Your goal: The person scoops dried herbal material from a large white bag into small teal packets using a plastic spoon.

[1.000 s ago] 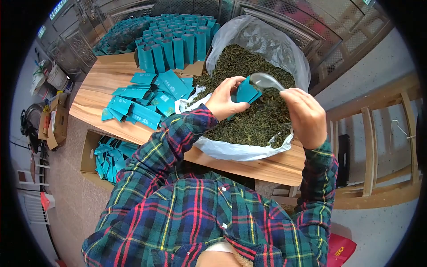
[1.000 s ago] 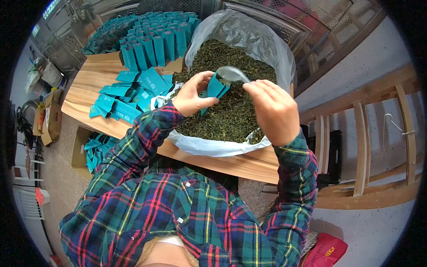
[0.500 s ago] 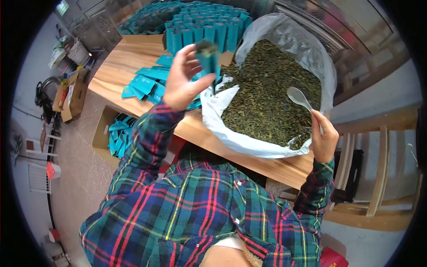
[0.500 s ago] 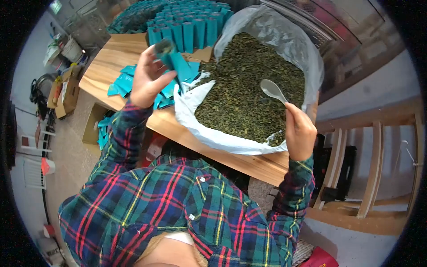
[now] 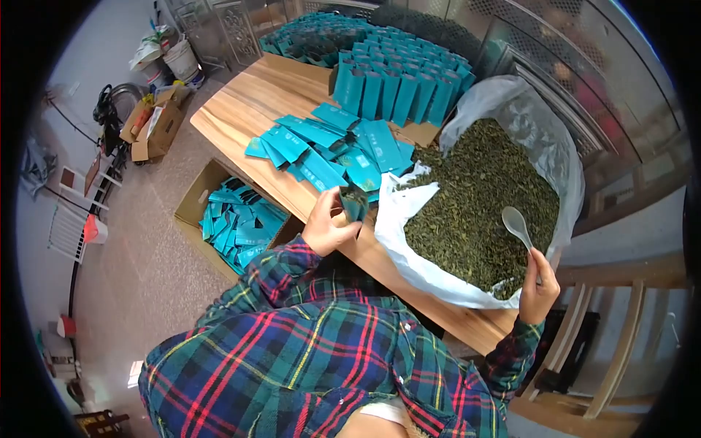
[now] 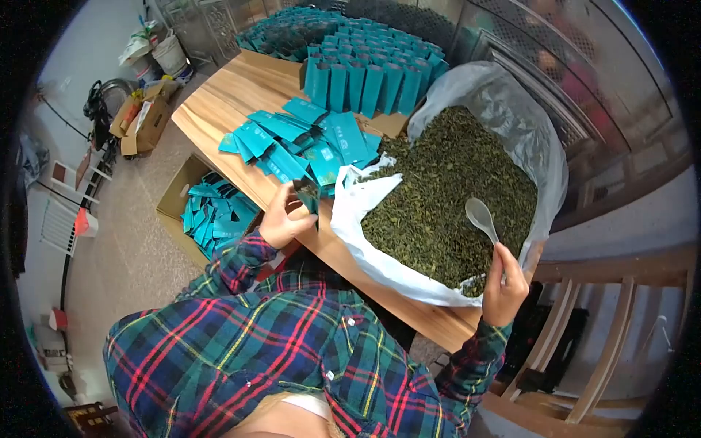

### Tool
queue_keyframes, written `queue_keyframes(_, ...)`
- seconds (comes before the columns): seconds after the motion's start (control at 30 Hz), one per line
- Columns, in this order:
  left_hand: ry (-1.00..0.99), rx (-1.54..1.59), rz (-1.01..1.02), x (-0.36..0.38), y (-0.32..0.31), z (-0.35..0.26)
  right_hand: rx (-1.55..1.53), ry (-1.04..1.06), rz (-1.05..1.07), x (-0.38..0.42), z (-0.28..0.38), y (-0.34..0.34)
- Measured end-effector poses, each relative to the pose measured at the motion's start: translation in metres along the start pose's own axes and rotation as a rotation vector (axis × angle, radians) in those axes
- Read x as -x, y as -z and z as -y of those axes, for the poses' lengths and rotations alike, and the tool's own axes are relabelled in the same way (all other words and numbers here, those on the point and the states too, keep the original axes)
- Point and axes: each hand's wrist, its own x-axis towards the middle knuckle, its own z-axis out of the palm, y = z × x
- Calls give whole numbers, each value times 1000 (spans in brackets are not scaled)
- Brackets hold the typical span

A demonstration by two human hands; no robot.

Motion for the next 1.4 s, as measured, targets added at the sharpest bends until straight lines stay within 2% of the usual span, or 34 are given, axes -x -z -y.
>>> queue_keyframes(0.07, 44, 32, -25, -23, 15, -8, -1, 13, -22, 2, -4, 1)
queue_keyframes(0.13, -32, -44, 29, -79, 48, -34, 7, -49, -7, 7, -4, 4)
queue_keyframes(0.2, -88, 28, 22, -144, 68, -41, 10, -79, 3, 13, -6, 5)
queue_keyframes(0.27, -133, -32, -29, -226, 84, -2, 12, -117, -1, 18, -11, 3)
queue_keyframes(0.33, -96, -168, -37, -289, 92, 34, 16, -133, -16, 22, -10, 1)
queue_keyframes(0.5, -8, -197, 34, -363, 76, 80, 51, -205, -32, 34, -5, 4)
queue_keyframes(0.53, 17, -289, 37, -371, 73, 88, 60, -226, -31, 37, -7, 6)
queue_keyframes(0.6, 75, -474, 42, -383, 68, 102, 76, -249, -27, 39, -11, 8)
queue_keyframes(0.73, 94, -563, 115, -396, 71, 121, 84, -374, 22, 44, -13, 12)
queue_keyframes(0.9, -17, -717, 49, -355, 75, 83, 65, -313, 6, 36, -7, 2)
queue_keyframes(1.0, 200, -715, 64, -351, 87, 94, 67, -253, 2, 36, -6, 1)
queue_keyframes(1.03, 201, -716, 68, -345, 85, 86, 74, -248, 2, 37, -8, 2)
queue_keyframes(1.13, 115, -997, 651, -324, 79, 60, 81, -238, 3, 39, -9, 1)
queue_keyframes(1.3, -37, -1218, 705, -302, 65, 73, 70, -255, 16, 40, -6, 0)
queue_keyframes(1.4, -213, -1292, 807, -305, 63, 85, 96, -227, 17, 43, -5, 3)
